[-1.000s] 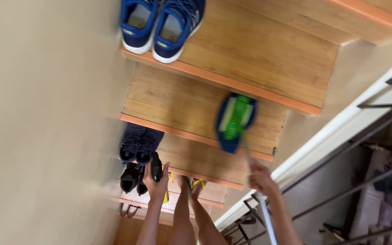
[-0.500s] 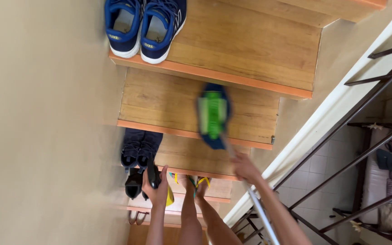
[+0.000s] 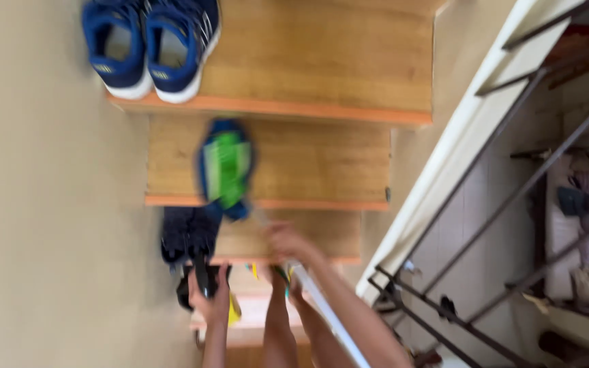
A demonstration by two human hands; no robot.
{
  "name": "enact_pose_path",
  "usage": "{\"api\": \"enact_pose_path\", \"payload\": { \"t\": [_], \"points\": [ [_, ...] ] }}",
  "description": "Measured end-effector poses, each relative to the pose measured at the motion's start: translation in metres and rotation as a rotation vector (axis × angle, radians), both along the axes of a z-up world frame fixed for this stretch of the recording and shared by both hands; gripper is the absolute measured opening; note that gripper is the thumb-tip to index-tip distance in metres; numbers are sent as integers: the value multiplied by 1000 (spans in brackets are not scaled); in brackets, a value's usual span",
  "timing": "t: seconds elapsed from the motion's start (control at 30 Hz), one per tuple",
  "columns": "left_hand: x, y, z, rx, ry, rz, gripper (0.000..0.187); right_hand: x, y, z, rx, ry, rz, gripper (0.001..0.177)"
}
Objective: Mopping wooden stairs using a spray bottle and a flat mop.
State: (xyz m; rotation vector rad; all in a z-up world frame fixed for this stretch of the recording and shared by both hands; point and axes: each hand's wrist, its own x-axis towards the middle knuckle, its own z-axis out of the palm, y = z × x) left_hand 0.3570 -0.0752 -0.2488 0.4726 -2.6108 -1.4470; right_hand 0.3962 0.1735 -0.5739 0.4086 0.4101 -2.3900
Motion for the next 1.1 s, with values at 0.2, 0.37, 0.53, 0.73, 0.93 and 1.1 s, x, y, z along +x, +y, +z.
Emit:
{"api": "enact_pose_path", "payload": {
  "t": [0.2, 0.37, 0.53, 0.73, 0.93, 1.1],
  "points": [
    [0, 49, 43, 18, 180, -221, 61, 84, 211, 272, 992, -582, -113, 62],
    [13, 93, 61, 104, 209, -389, 67, 60, 227, 361, 1104, -644, -117, 49],
    [49, 103, 53, 136, 66, -509, 65, 72, 199, 316, 1147, -547, -88, 48],
    [87, 95, 24, 102, -41, -605, 68, 44, 86, 290, 1141, -125, 6, 43],
    [106, 51, -11, 106, -52, -501, 62, 60, 30, 344, 1197, -36, 261, 52],
    [101, 11, -104, 76, -16, -501, 56, 201, 52, 319, 1268, -337, 146, 56]
  ]
}}
